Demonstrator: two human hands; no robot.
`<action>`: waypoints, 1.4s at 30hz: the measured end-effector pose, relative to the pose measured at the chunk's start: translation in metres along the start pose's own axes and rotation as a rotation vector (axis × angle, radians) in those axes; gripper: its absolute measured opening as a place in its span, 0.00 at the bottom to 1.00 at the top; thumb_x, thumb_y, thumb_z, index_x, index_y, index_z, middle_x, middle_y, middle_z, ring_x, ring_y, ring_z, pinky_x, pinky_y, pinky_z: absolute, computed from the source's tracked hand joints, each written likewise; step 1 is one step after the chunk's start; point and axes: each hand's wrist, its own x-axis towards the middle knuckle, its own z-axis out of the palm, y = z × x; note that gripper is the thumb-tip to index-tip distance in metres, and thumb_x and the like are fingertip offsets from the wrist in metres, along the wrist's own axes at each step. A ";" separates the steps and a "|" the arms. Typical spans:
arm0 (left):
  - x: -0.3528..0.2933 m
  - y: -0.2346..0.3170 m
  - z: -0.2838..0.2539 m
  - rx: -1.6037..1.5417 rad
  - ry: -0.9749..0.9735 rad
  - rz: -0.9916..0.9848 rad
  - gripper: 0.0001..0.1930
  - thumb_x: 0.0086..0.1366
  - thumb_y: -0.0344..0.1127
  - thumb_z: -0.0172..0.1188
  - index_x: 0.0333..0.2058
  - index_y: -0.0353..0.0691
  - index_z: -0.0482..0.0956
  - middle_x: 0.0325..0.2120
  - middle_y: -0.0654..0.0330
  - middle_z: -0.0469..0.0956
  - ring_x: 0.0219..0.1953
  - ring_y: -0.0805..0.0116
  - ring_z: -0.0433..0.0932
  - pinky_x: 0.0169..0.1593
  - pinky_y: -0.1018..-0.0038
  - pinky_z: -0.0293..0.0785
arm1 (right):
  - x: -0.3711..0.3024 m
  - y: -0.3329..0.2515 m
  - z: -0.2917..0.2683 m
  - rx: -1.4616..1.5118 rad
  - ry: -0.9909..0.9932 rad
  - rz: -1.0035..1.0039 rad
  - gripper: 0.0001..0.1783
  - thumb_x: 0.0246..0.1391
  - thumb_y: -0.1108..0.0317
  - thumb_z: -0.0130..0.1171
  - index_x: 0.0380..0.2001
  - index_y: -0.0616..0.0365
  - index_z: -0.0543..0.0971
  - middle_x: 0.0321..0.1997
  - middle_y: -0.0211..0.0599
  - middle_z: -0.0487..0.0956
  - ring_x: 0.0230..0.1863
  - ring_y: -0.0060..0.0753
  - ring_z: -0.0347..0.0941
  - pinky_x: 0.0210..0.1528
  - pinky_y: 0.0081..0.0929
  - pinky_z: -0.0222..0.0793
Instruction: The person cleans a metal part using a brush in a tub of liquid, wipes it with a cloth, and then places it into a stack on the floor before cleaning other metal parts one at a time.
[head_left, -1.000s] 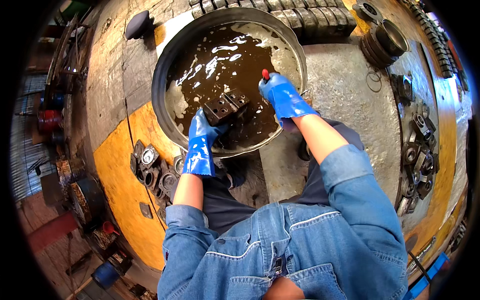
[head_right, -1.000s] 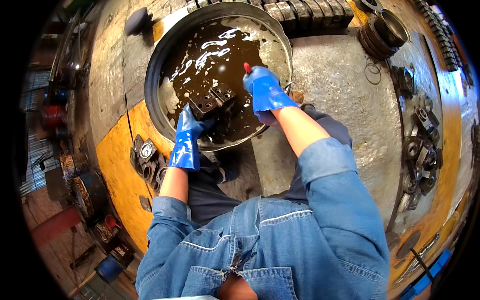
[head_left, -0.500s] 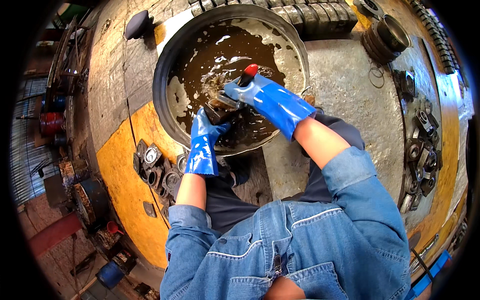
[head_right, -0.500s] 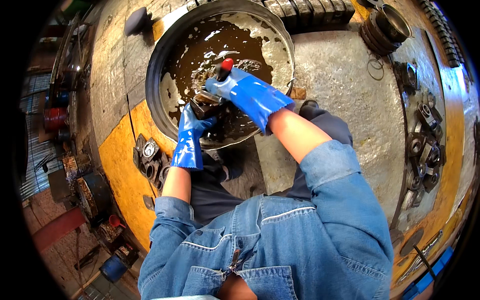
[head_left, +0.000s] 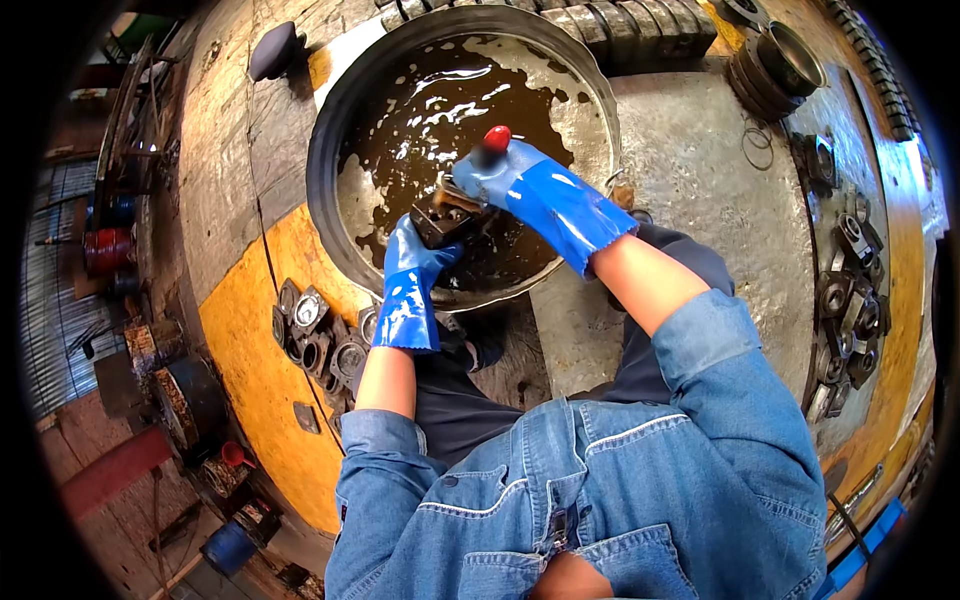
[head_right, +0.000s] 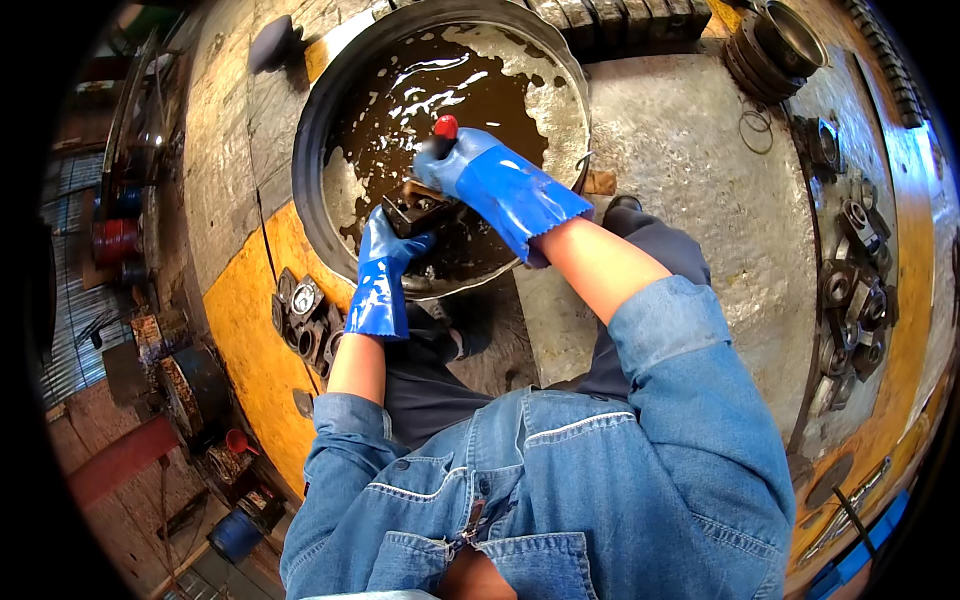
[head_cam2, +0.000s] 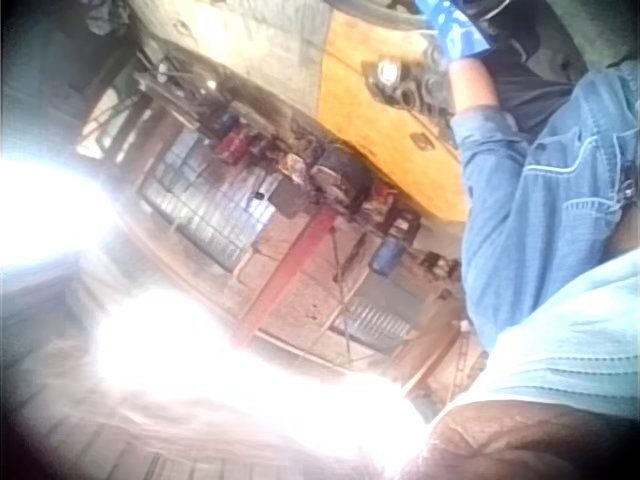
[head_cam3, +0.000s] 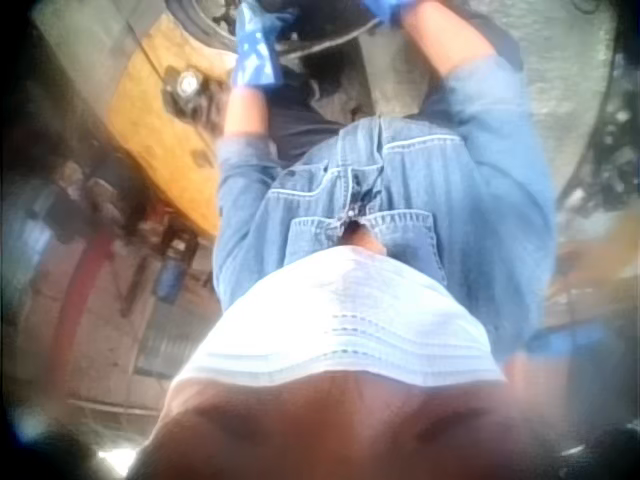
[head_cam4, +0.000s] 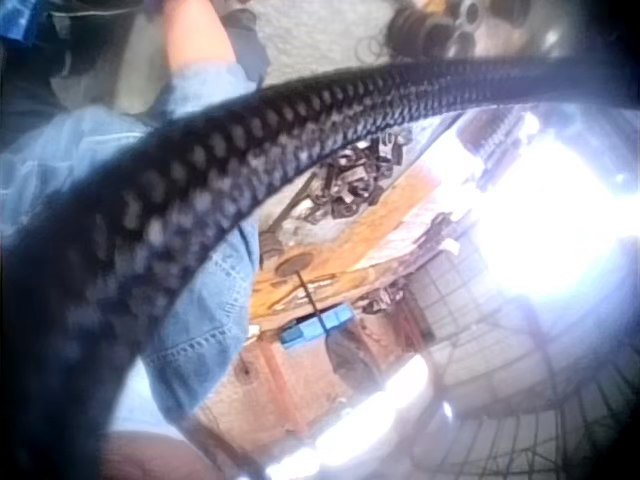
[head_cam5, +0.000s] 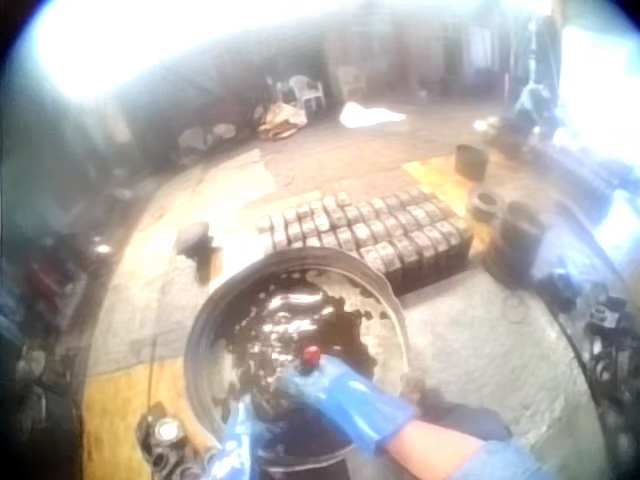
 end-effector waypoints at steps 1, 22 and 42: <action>0.000 0.001 -0.001 0.003 -0.013 -0.021 0.37 0.46 0.37 0.82 0.55 0.35 0.80 0.47 0.48 0.87 0.49 0.53 0.87 0.56 0.62 0.81 | -0.011 -0.014 -0.004 0.033 -0.006 -0.019 0.18 0.57 0.53 0.64 0.30 0.60 0.83 0.26 0.40 0.81 0.30 0.30 0.75 0.38 0.33 0.73; -0.011 0.026 -0.011 0.040 0.017 -0.029 0.35 0.47 0.38 0.84 0.54 0.35 0.81 0.48 0.49 0.87 0.51 0.56 0.87 0.57 0.65 0.81 | 0.021 0.059 -0.028 0.061 0.205 0.247 0.23 0.57 0.49 0.65 0.37 0.63 0.84 0.30 0.46 0.83 0.33 0.40 0.77 0.42 0.37 0.73; 0.014 -0.001 0.000 0.056 -0.086 0.133 0.34 0.47 0.39 0.81 0.54 0.38 0.83 0.48 0.49 0.87 0.51 0.53 0.87 0.58 0.63 0.81 | 0.042 0.067 -0.034 -0.134 0.146 0.320 0.23 0.55 0.49 0.63 0.40 0.60 0.85 0.38 0.50 0.86 0.40 0.42 0.82 0.48 0.36 0.77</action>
